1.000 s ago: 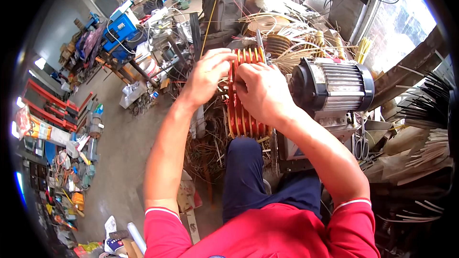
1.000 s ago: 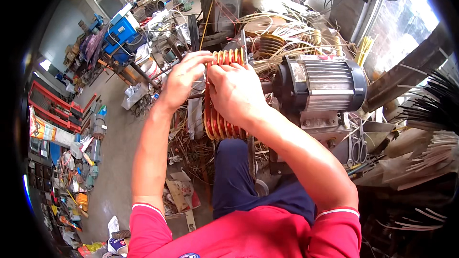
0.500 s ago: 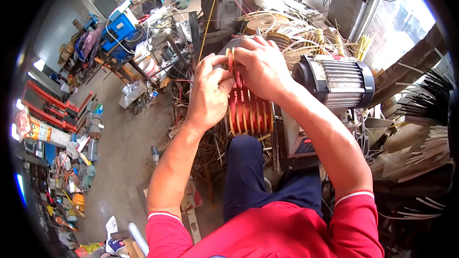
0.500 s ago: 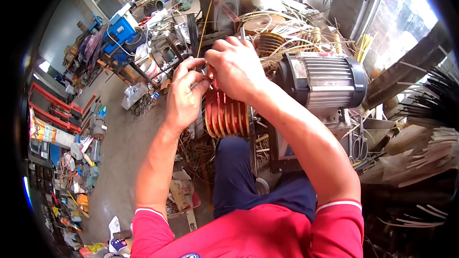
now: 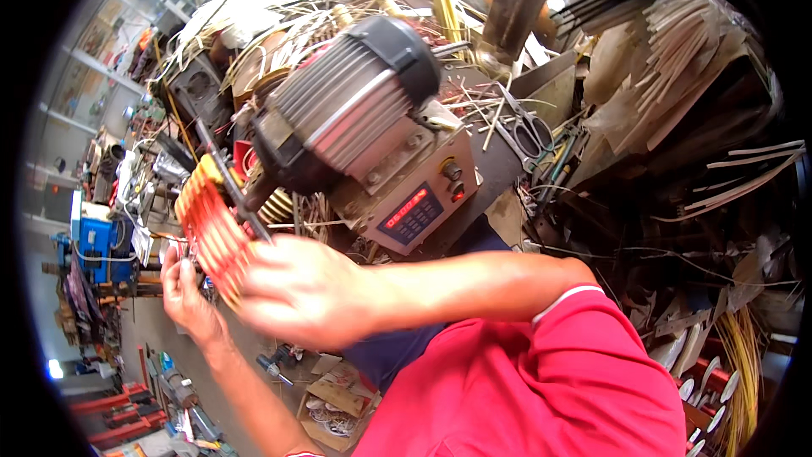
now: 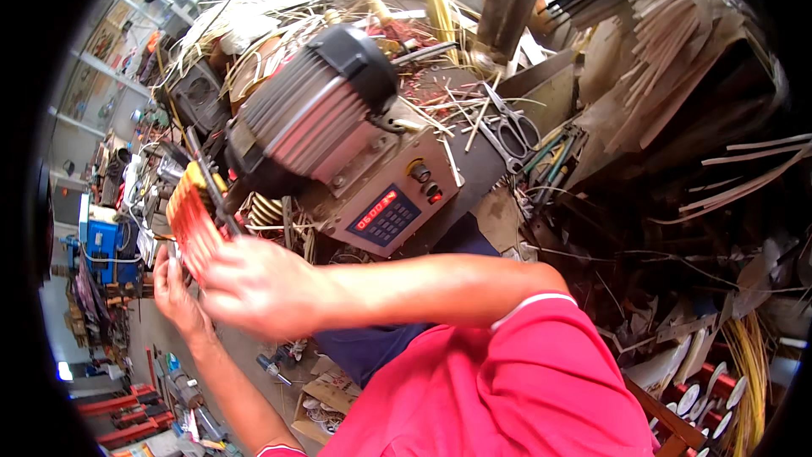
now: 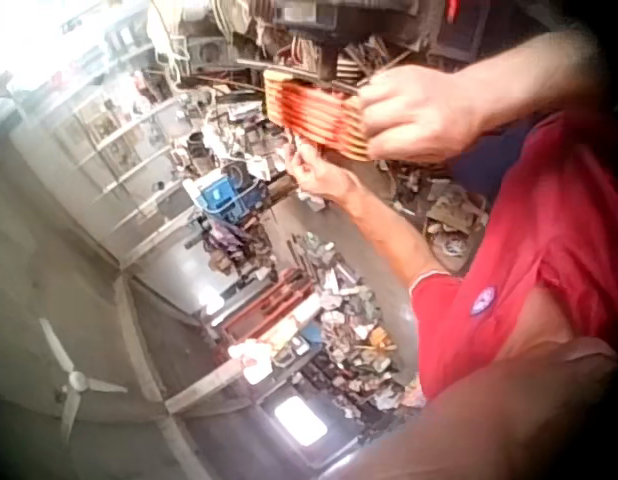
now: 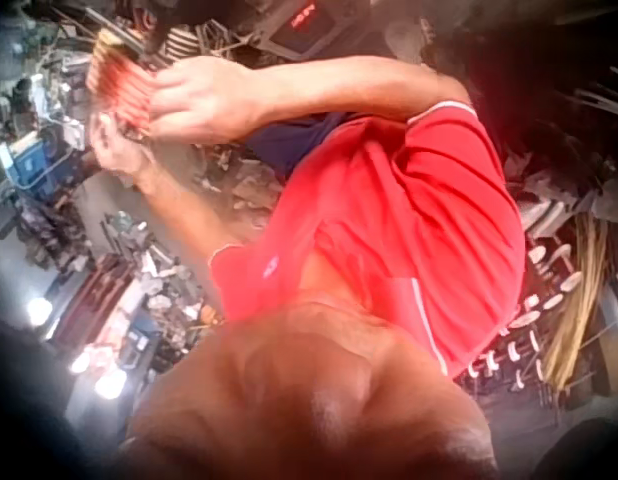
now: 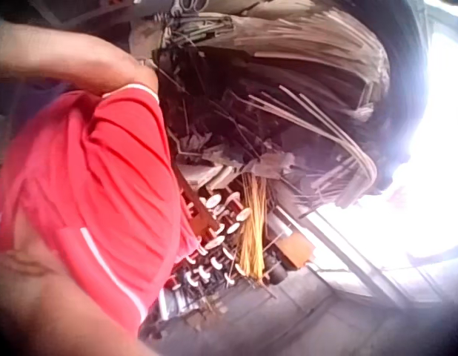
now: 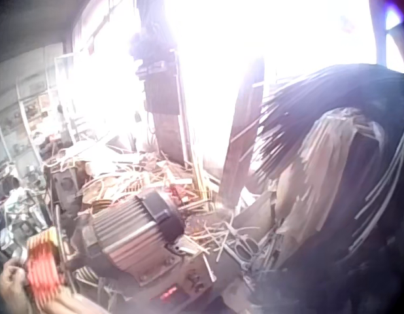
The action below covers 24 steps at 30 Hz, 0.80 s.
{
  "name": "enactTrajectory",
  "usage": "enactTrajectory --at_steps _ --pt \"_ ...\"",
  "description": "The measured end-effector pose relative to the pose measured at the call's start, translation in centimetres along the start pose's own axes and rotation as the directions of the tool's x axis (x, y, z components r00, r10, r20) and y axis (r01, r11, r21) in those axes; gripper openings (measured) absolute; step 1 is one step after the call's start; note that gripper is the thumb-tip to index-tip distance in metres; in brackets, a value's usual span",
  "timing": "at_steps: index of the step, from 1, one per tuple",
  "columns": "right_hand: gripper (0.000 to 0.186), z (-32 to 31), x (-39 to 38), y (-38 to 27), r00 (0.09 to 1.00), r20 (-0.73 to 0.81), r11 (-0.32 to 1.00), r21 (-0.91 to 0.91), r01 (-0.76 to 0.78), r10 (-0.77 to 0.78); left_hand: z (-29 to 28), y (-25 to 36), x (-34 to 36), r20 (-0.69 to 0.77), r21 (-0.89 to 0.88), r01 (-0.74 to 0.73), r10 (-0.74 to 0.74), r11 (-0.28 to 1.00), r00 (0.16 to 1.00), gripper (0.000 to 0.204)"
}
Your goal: The person winds copper wire onto a wooden former using a motorized coil winding machine. They use pliers to cut the wire and tie off the coil with a thin string. Finally, they remove the completed coil from the machine and place it on a nearby table.
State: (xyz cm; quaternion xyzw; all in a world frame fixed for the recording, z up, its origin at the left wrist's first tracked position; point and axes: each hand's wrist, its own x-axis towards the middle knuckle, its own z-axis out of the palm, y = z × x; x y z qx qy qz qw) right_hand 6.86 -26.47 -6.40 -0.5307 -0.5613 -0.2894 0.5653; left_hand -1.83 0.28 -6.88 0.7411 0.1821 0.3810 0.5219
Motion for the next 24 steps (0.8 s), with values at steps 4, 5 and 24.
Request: enactTrajectory --at_steps 4,5,24 --pt "0.015 -7.4 -5.9 -1.1 0.994 -0.083 0.998 0.031 -0.062 0.065 -0.4 -0.1 -0.2 -0.077 0.133 0.017 -0.007 0.991 0.997 0.020" --pt "0.015 -9.3 -7.5 -0.5 0.989 -0.112 0.993 -0.054 -0.107 0.101 -0.9 -0.3 0.1 -0.085 0.163 0.004 0.010 0.987 0.996 0.024" --pt "0.012 -22.0 -23.4 24.6 0.673 0.093 0.430 -0.830 -0.355 0.734 0.0 5.0 -2.5 -0.228 0.304 -0.183 0.258 0.935 0.939 0.027"
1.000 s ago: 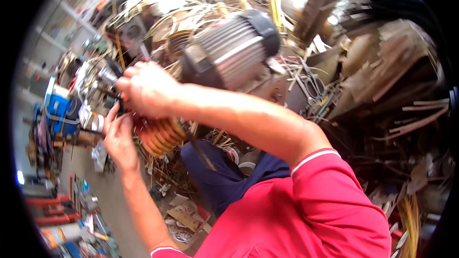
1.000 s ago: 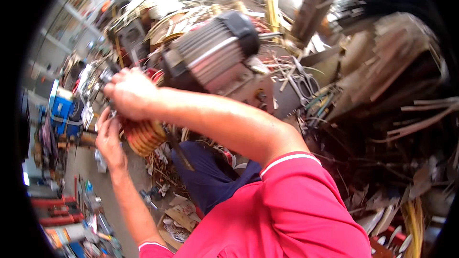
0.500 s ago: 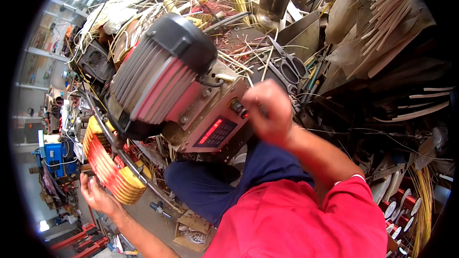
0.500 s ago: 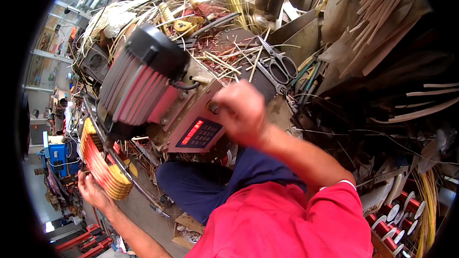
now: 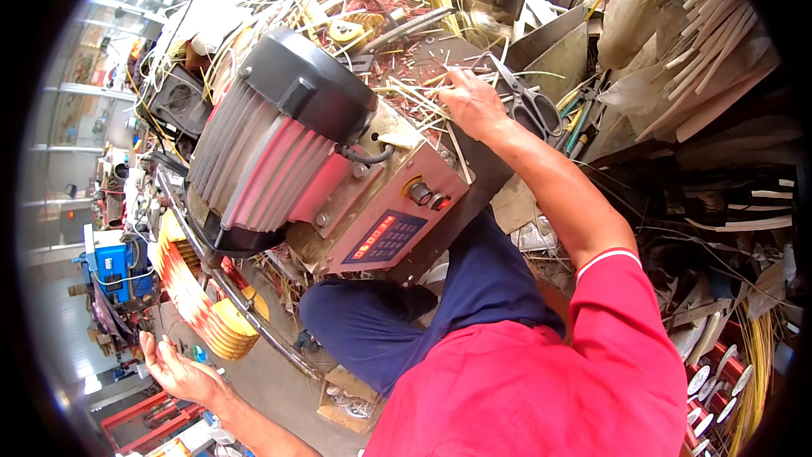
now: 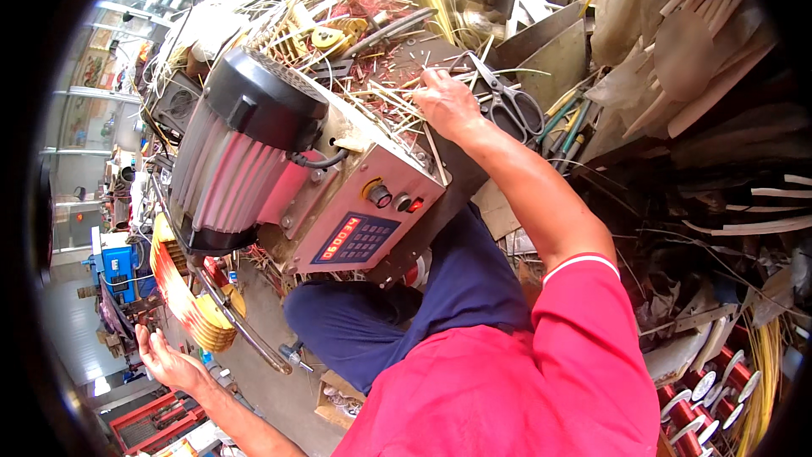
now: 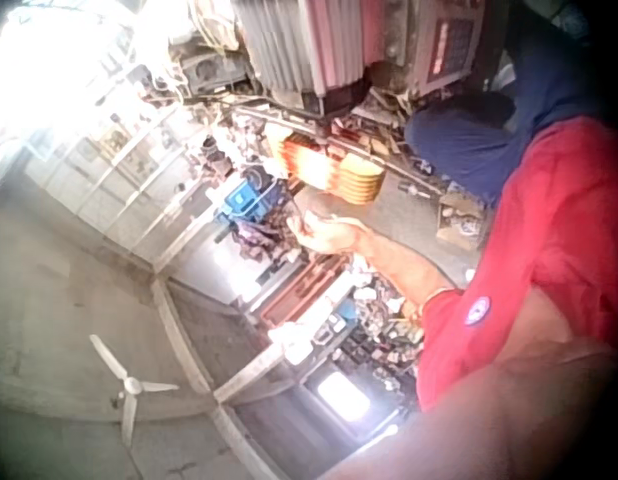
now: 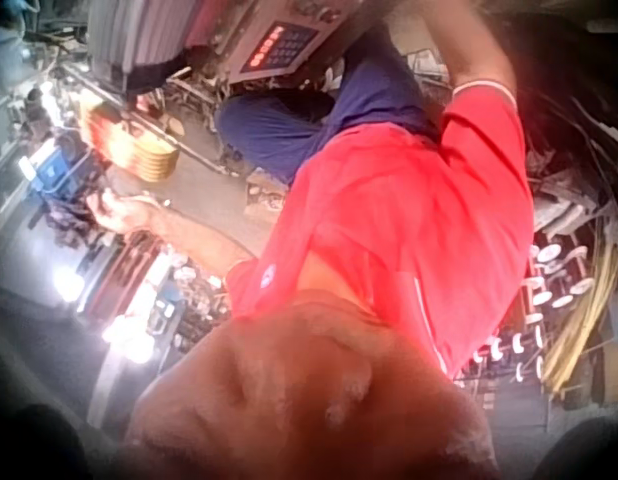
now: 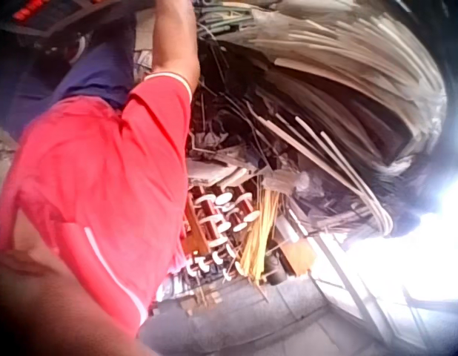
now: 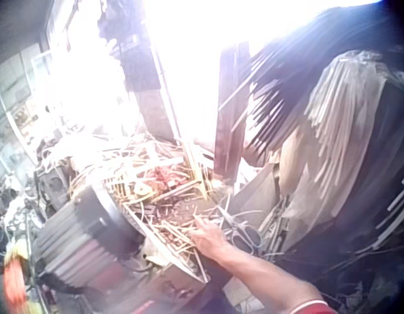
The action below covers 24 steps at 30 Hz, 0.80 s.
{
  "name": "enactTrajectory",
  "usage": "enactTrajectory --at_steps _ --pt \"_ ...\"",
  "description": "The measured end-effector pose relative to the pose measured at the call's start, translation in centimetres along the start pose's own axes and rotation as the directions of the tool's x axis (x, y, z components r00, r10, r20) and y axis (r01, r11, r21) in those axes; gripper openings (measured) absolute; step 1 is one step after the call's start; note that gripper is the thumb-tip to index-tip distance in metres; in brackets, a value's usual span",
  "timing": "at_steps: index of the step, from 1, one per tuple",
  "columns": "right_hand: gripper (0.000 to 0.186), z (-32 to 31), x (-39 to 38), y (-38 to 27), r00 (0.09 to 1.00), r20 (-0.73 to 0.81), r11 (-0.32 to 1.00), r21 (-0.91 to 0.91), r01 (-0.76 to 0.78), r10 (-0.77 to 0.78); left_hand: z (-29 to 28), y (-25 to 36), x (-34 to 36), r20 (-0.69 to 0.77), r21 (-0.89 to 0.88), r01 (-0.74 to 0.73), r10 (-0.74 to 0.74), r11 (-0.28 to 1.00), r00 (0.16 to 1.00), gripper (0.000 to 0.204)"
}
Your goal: The person winds copper wire onto a wooden former using a motorized coil winding machine. They use pliers to cut the wire and tie off the coil with a thin string. Finally, they remove the completed coil from the machine and place it on a nearby table.
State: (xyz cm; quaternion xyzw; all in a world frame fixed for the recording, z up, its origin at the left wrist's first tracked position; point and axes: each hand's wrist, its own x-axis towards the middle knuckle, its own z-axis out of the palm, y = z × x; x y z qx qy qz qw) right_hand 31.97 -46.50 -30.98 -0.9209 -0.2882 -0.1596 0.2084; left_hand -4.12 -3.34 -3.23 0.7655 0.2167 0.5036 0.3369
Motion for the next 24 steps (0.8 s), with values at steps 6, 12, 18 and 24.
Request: enactTrajectory --at_steps 6,12,18,24 --pt "0.006 -3.1 -1.0 -0.2 0.983 -0.171 0.961 0.277 -0.024 0.074 -1.0 0.4 -0.7 0.018 -0.021 -0.007 0.008 1.000 1.000 0.025" --pt "0.008 -7.4 -1.1 -1.4 0.817 0.169 0.360 0.836 -0.415 0.551 -0.2 1.4 -1.2 0.029 -0.113 -0.001 0.005 0.994 1.000 0.025" --pt "0.016 -15.2 -1.5 -4.6 0.762 0.260 0.023 0.941 -0.339 0.593 -0.5 4.9 -1.9 0.047 -0.208 -0.089 0.101 0.974 0.994 0.026" --pt "0.009 -23.1 -2.8 -13.0 0.879 0.154 0.079 0.974 -0.211 0.452 1.6 10.6 -5.2 0.116 -0.061 -0.425 0.430 0.903 0.895 0.033"
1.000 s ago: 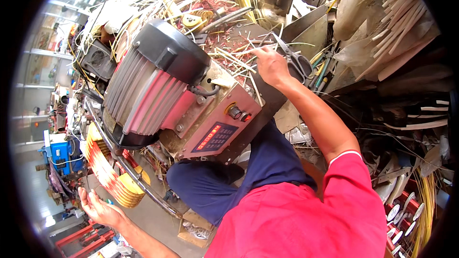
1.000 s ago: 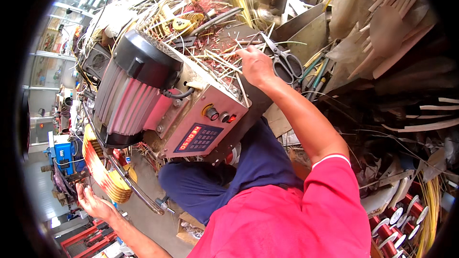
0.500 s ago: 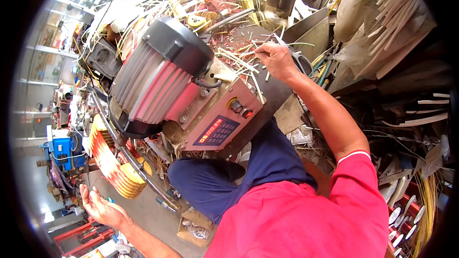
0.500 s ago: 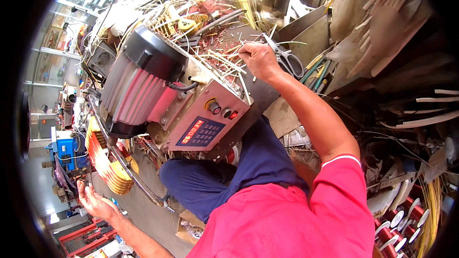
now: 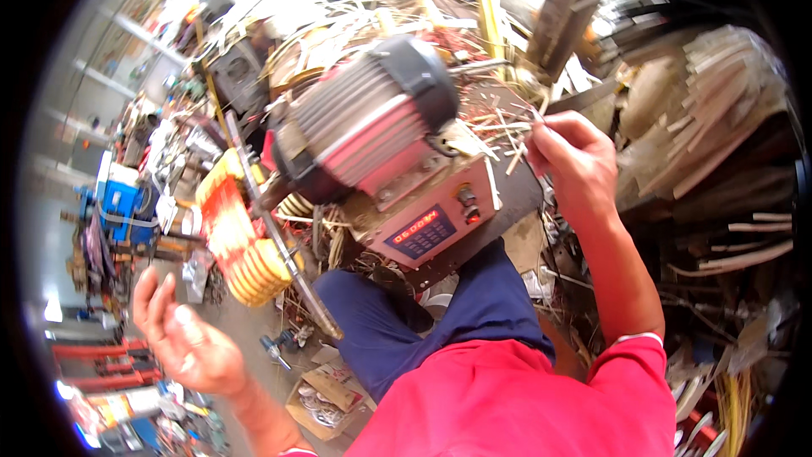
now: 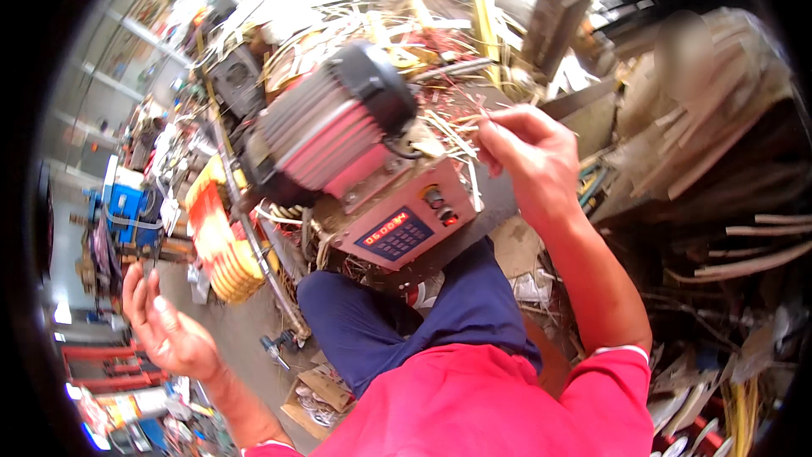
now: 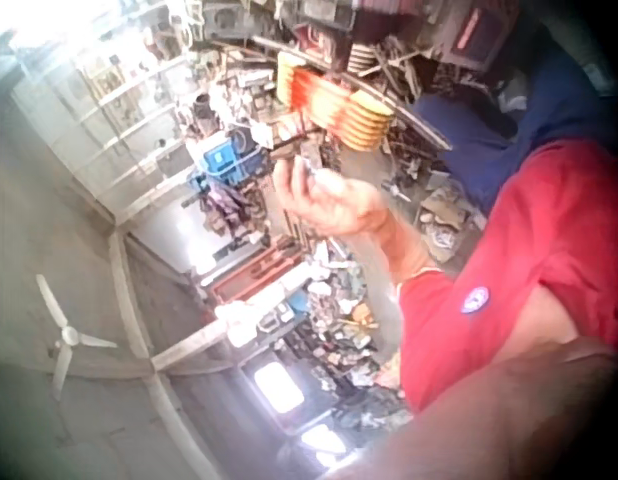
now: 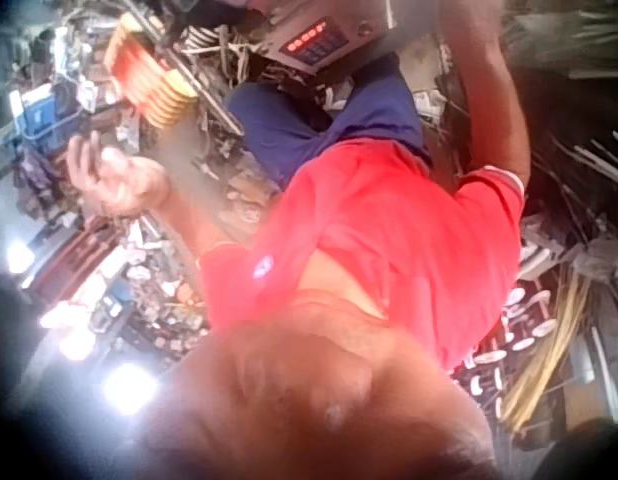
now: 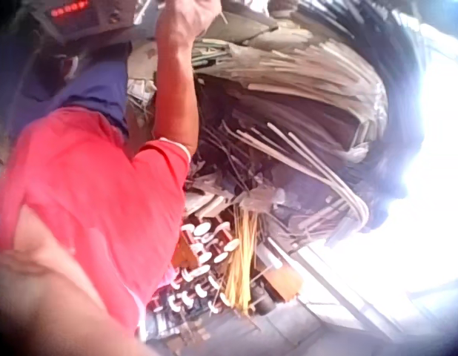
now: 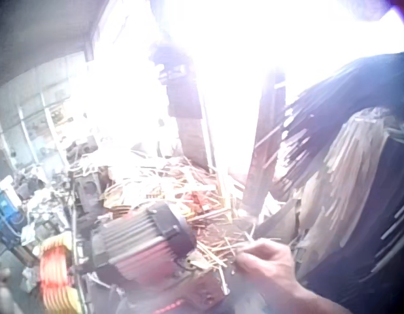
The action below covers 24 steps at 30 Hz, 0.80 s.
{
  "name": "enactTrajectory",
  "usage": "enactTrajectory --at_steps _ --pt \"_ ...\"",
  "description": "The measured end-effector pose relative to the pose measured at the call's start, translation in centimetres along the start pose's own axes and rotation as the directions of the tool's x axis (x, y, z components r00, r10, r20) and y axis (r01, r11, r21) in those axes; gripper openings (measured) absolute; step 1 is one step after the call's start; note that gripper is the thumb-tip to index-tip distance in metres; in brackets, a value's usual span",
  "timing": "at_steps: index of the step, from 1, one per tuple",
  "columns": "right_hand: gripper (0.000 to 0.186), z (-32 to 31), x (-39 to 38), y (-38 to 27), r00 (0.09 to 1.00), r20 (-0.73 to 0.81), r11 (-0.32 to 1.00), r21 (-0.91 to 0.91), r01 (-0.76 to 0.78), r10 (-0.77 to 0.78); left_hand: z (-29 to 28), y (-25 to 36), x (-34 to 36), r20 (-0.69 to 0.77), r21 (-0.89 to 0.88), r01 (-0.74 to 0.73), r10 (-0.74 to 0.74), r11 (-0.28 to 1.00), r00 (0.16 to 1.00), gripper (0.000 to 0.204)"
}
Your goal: The person winds copper wire onto a wooden former using a motorized coil winding machine. They use pliers to cut the wire and tie off the coil with a thin string. Finally, they remove the completed coil from the machine and place it on a nearby table.
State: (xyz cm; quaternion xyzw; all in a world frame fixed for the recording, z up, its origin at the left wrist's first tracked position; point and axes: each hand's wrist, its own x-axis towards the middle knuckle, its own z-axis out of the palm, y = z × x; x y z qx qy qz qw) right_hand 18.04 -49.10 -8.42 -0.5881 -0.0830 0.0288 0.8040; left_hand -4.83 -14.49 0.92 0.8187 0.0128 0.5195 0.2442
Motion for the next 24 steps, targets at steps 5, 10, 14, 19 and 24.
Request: enactTrajectory --at_steps 5,10,14,19,24 --pt "0.008 5.0 -5.1 -3.2 0.875 0.327 0.929 0.035 0.367 -0.358 3.1 5.7 0.7 0.417 0.067 -0.405 0.343 0.912 0.842 0.045" --pt "0.011 9.8 -9.4 -5.1 0.696 0.662 0.948 0.069 0.312 -0.277 4.5 6.5 0.1 0.435 -0.155 -0.484 0.499 0.861 0.749 0.034" --pt "0.012 10.8 -10.0 -5.5 0.753 0.648 0.977 0.209 -0.035 -0.111 1.9 4.4 -3.0 0.393 -0.240 -0.250 0.329 0.938 0.859 0.029" --pt "0.013 13.0 -9.9 -5.5 0.615 0.778 0.892 0.362 -0.269 -0.130 -1.0 2.5 -4.2 0.328 -0.201 -0.059 0.124 0.978 0.936 0.023" --pt "0.045 18.2 -11.0 -1.8 0.604 0.750 0.960 0.164 0.225 -0.270 -2.2 3.1 -4.1 0.415 -0.308 0.247 -0.104 0.919 0.904 0.012"
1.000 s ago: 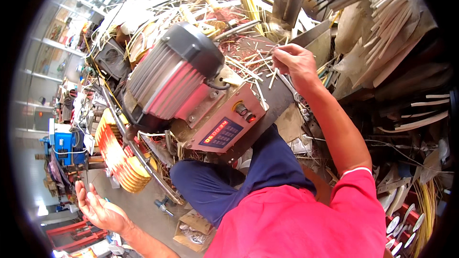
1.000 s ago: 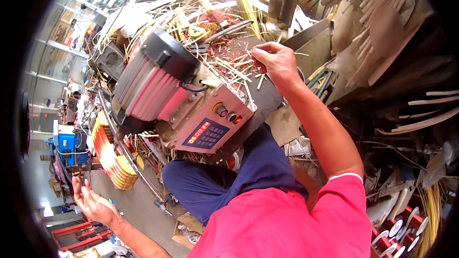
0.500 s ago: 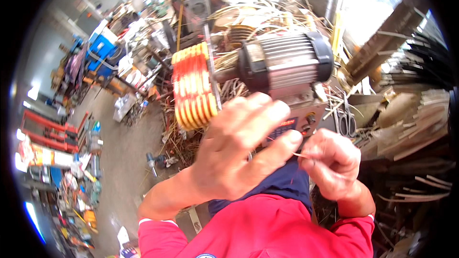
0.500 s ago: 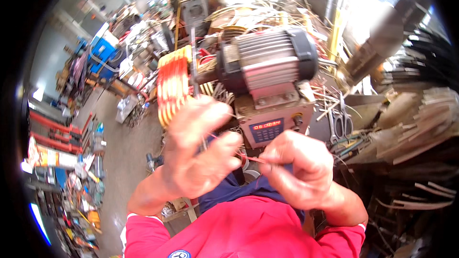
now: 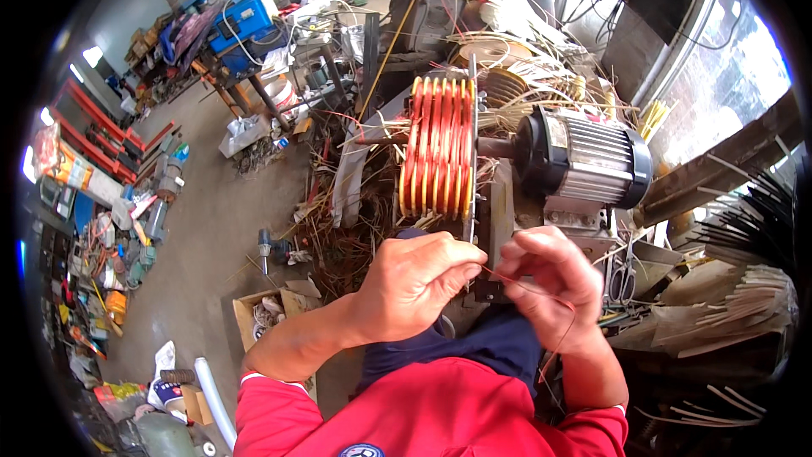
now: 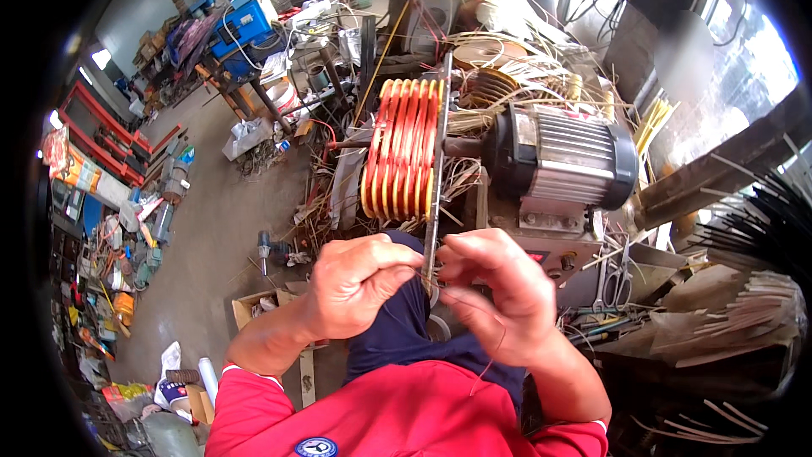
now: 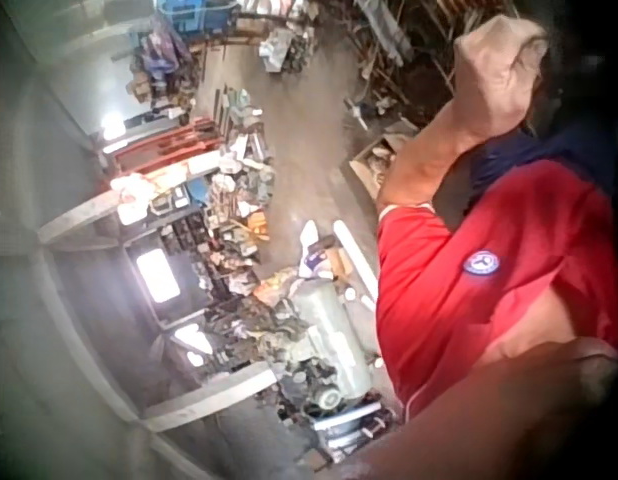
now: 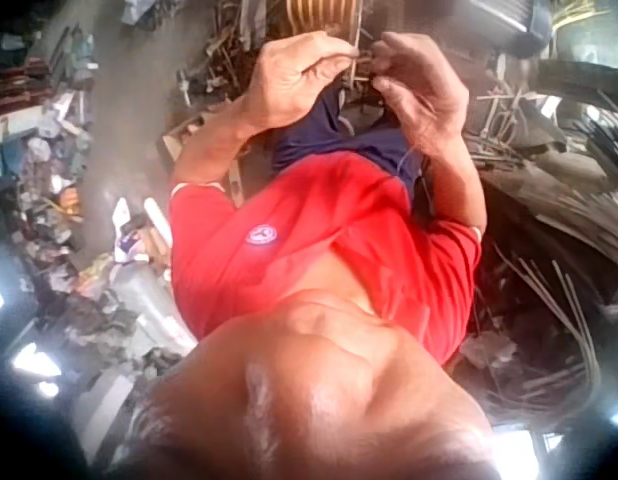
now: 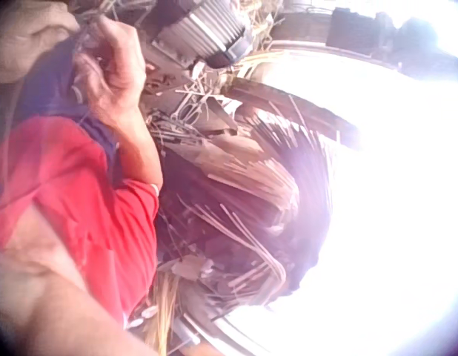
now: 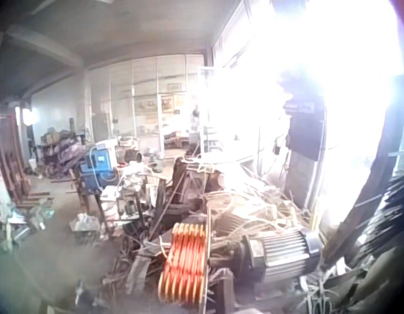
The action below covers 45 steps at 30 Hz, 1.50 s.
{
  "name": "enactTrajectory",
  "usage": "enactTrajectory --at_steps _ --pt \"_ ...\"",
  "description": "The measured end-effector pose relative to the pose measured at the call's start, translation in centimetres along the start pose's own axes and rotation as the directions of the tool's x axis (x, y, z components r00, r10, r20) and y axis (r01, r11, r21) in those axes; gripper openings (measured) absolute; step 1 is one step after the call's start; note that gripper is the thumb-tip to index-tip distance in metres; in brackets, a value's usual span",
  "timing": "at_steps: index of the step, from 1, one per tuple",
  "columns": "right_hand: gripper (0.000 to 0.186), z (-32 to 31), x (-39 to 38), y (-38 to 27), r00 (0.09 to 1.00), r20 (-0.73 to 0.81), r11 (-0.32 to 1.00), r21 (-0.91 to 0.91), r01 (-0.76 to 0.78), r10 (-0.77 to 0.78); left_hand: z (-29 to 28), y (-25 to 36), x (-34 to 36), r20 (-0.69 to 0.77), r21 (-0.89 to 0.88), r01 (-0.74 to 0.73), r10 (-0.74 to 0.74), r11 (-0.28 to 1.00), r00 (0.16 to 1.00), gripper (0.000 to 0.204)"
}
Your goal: The person winds copper wire onto a wooden former using a motorized coil winding machine. They use pliers to cut the wire and tie off the coil with a thin string. Finally, they remove the completed coil from the machine and place it on a nearby table.
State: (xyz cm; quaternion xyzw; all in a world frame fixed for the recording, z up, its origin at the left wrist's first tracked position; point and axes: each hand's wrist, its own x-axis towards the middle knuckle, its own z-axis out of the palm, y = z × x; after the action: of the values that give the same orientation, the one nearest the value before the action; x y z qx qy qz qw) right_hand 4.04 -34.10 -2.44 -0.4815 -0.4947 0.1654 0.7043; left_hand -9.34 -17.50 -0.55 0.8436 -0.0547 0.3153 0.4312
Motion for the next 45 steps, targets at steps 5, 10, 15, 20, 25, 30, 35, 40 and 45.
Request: enactTrajectory --at_steps 5,10,15,20,25,30,35,40,45 --pt "0.020 1.2 2.5 -0.7 0.952 0.152 0.883 -0.358 0.304 -0.267 -0.7 -0.8 -0.8 0.026 -0.024 0.100 -0.100 0.995 0.995 0.009" --pt "0.015 0.9 2.9 0.6 0.994 -0.080 0.982 -0.177 0.062 -0.077 -2.2 -2.7 -1.6 0.052 -0.025 0.046 -0.045 0.999 0.998 0.010" --pt "0.025 1.0 4.1 -0.1 0.992 0.019 0.890 -0.438 0.123 -0.127 -3.4 -3.4 -1.7 0.062 0.392 -0.028 0.004 0.920 0.998 0.015" --pt "0.029 3.6 4.4 -0.1 0.983 0.100 0.875 -0.447 0.185 -0.157 -3.2 -6.1 -1.3 -0.142 0.412 -0.003 0.067 0.911 0.988 0.013" --pt "0.026 5.4 4.7 2.9 0.931 0.161 0.854 -0.371 0.364 -0.327 -3.5 -5.9 0.2 -0.139 -0.381 0.446 -0.527 0.810 0.838 0.020" --pt "0.026 3.1 7.5 4.6 0.867 0.080 0.690 -0.572 0.444 -0.491 -4.1 -6.7 2.6 -0.205 -0.342 0.411 -0.494 0.845 0.845 0.027" --pt "0.024 1.1 9.4 6.1 0.811 0.273 0.506 -0.667 0.547 -0.517 -5.4 -10.1 6.8 -0.007 0.664 -0.189 0.259 0.723 0.966 0.029" --pt "0.025 1.6 9.1 6.0 0.826 0.371 0.478 -0.683 0.552 -0.425 -6.4 -13.6 9.1 -0.031 0.806 -0.115 0.236 0.581 0.971 0.022" --pt "0.025 2.1 9.3 6.0 0.818 0.376 0.475 -0.676 0.563 -0.435 -8.5 -15.7 8.4 -0.118 0.776 0.023 0.109 0.630 0.987 0.017"
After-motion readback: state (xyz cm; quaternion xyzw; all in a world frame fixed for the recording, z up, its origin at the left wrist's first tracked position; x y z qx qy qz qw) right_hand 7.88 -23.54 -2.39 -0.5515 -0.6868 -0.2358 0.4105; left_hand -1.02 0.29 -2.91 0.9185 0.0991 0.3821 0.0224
